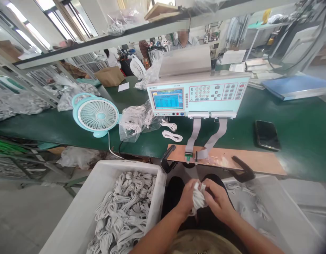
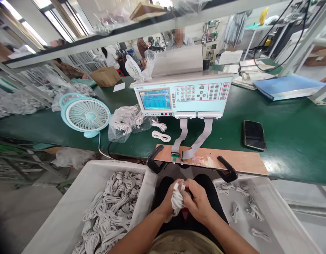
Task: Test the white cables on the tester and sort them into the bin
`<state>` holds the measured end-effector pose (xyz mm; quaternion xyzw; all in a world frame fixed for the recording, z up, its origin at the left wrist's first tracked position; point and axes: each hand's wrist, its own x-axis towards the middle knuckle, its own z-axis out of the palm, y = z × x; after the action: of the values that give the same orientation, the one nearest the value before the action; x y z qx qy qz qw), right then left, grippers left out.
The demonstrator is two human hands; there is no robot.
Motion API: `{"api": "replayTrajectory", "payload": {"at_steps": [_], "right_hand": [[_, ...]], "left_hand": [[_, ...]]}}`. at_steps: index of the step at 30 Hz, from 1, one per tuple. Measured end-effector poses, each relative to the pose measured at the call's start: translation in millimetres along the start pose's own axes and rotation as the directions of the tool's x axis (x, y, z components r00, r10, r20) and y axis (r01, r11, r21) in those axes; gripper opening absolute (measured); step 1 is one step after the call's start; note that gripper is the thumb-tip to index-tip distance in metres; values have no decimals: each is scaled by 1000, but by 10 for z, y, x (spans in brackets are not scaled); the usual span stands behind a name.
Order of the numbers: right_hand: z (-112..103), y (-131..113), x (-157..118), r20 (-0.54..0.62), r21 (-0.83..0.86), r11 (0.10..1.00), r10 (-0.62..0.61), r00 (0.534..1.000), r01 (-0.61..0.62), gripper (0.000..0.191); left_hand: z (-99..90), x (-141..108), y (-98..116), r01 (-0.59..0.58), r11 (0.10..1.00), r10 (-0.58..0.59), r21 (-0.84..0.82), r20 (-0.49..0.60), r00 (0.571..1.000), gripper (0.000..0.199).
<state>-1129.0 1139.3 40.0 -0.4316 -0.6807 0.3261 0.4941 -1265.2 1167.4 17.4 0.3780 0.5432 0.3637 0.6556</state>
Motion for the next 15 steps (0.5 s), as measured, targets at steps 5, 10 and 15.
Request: {"api": "replayTrajectory", "payload": {"at_steps": [5, 10, 15], "right_hand": [[98, 254, 157, 16, 167, 949, 268, 963, -266, 20], [225, 417, 280, -33, 223, 924, 327, 945, -312, 22], [306, 523, 334, -94, 385, 839, 449, 889, -383, 29]], "left_hand": [[-248, 80, 306, -168, 974, 168, 154, 12, 986, 37], [-241, 192, 451, -118, 981, 104, 155, 92, 990, 35], [-201, 300, 350, -9, 1000, 10, -15, 25, 1000, 38]]}}
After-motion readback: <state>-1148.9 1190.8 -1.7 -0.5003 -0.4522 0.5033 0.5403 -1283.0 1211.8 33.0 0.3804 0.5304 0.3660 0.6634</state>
